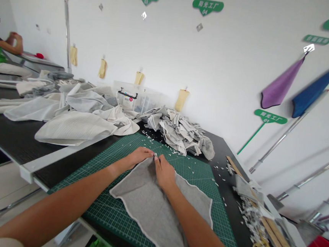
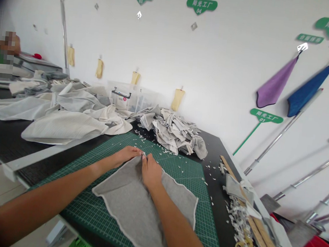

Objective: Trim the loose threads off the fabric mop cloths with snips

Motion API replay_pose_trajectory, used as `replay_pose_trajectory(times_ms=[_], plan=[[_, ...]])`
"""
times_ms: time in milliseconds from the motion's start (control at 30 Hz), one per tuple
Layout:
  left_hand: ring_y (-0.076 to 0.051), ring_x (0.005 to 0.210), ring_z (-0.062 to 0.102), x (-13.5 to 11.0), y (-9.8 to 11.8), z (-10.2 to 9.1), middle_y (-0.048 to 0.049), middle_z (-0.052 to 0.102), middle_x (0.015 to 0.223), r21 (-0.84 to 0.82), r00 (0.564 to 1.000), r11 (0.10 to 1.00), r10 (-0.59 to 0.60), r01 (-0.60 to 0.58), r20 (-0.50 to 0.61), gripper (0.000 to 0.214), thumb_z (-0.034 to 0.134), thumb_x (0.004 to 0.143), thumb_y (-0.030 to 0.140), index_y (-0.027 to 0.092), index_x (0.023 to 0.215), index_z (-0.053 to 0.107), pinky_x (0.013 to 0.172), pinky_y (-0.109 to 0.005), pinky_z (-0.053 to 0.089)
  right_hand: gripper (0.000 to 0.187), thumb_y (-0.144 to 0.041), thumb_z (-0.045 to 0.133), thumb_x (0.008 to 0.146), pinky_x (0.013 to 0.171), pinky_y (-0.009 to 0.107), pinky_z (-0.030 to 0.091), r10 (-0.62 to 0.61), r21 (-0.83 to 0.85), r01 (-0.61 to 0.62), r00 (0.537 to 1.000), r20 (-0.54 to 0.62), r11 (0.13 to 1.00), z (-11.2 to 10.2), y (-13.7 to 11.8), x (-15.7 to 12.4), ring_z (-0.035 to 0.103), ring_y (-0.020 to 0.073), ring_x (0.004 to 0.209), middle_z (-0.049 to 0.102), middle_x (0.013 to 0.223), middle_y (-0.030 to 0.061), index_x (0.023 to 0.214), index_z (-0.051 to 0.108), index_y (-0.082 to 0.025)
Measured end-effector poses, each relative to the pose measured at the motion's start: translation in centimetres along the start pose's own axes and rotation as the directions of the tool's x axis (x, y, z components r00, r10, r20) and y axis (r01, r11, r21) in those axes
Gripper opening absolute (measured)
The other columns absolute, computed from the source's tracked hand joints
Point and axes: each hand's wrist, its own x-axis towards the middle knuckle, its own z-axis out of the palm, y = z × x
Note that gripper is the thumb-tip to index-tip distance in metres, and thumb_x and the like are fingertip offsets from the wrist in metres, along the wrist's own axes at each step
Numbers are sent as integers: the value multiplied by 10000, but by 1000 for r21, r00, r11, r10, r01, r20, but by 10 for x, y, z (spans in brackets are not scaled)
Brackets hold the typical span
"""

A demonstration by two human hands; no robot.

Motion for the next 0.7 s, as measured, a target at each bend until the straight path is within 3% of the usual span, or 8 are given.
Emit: replay_pose_trajectory(times_ms=[133, 367, 700], plan=[[-143, 664, 606, -2, 4, 2, -47, 723, 780, 21, 1000, 1000, 2, -2, 22, 309, 737, 716, 369, 113, 888, 743, 647, -253, 437, 389, -474, 189, 1074, 631, 277, 274, 0, 10, 0, 1000, 13, 1000, -2, 0, 0, 646, 179, 780, 681, 915, 31, 995, 481, -229], [-176, 723, 640, 6, -6, 0, -74, 742, 845, 39, 999, 998, 44, -43, -26, 385, 750, 718, 432, 115, 937, 752, 689, -279, 468, 393, -492, 195, 1071, 619, 273, 269, 15, 24, -15, 1000, 24, 1000, -6, -2, 0, 647, 186, 772, 695, 934, 35, 997, 479, -230], [-159, 689, 622, 6, -8, -2, -60, 732, 818, 45, 995, 996, 73, -76, 72, 382, 745, 737, 442, 114, 931, 757, 667, -261, 444, 385, -476, 208, 1073, 612, 272, 264, 29, 24, -30, 999, 27, 999, -7, -3, -1, 642, 184, 766, 692, 921, 41, 1009, 492, -224]])
